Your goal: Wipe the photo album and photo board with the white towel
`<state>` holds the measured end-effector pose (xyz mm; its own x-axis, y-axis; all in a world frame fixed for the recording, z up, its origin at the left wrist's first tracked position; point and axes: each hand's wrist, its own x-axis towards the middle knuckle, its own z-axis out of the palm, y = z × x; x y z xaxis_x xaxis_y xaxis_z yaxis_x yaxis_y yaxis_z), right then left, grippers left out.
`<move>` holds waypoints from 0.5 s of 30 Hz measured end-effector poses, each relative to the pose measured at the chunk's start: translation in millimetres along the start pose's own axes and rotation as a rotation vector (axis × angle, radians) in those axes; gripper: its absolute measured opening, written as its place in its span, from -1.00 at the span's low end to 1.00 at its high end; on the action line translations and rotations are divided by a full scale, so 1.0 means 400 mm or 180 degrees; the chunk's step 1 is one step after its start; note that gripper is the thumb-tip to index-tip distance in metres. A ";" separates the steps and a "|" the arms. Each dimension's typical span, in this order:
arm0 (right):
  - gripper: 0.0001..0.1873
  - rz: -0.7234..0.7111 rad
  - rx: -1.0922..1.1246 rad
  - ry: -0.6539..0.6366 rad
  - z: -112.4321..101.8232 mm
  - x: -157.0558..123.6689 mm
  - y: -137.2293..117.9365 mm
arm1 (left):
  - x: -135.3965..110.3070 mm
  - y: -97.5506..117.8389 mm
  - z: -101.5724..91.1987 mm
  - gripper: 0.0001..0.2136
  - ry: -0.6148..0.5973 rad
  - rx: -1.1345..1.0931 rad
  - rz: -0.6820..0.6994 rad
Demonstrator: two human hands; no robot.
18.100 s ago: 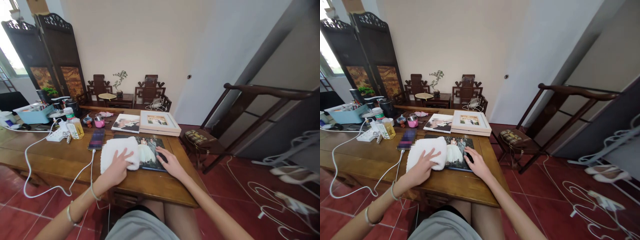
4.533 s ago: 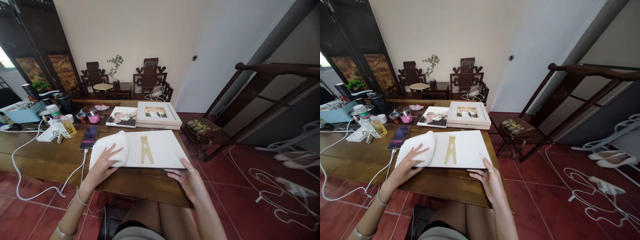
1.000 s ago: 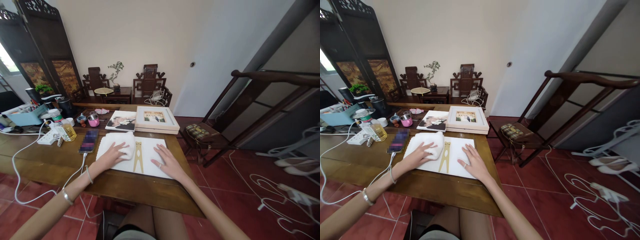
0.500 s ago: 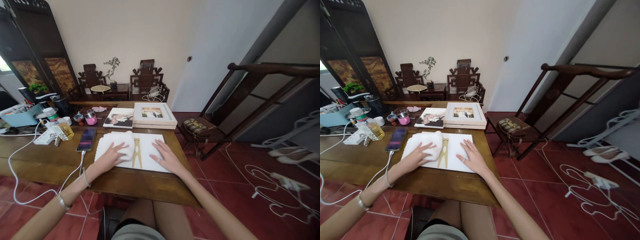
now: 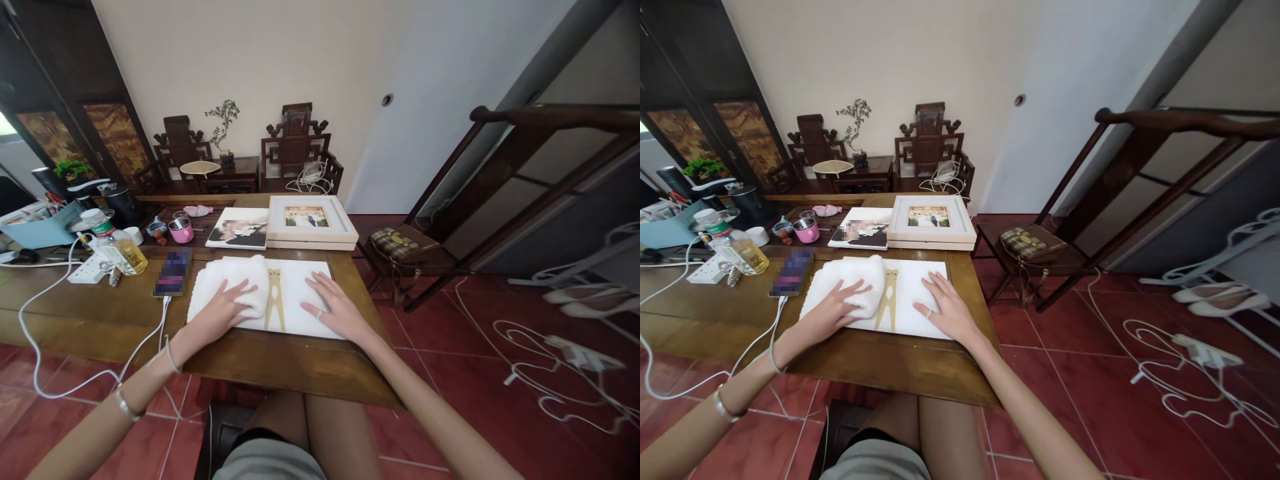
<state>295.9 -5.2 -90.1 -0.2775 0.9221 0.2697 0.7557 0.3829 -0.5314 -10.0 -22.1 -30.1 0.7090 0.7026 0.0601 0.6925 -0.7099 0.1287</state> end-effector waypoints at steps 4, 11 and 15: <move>-0.33 -0.0026 0.0057 0.0050 0.002 0.000 0.001 | -0.061 0.066 -0.014 -0.76 -0.0122 -0.0029 0.0217; -0.29 0.0025 -0.0046 -0.0064 -0.011 0.001 -0.014 | -0.034 0.029 -0.030 -0.75 -0.0217 -0.0068 0.0181; -0.27 -0.0016 -0.0119 -0.0087 -0.010 0.000 -0.012 | 0.042 -0.041 -0.025 -0.73 -0.0167 -0.0149 -0.0022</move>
<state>294.7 -7.2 -84.4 -0.2970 0.9215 0.2501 0.7757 0.3856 -0.4996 -10.7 1.9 -21.2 0.7111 0.7031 0.0074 0.6913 -0.7010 0.1750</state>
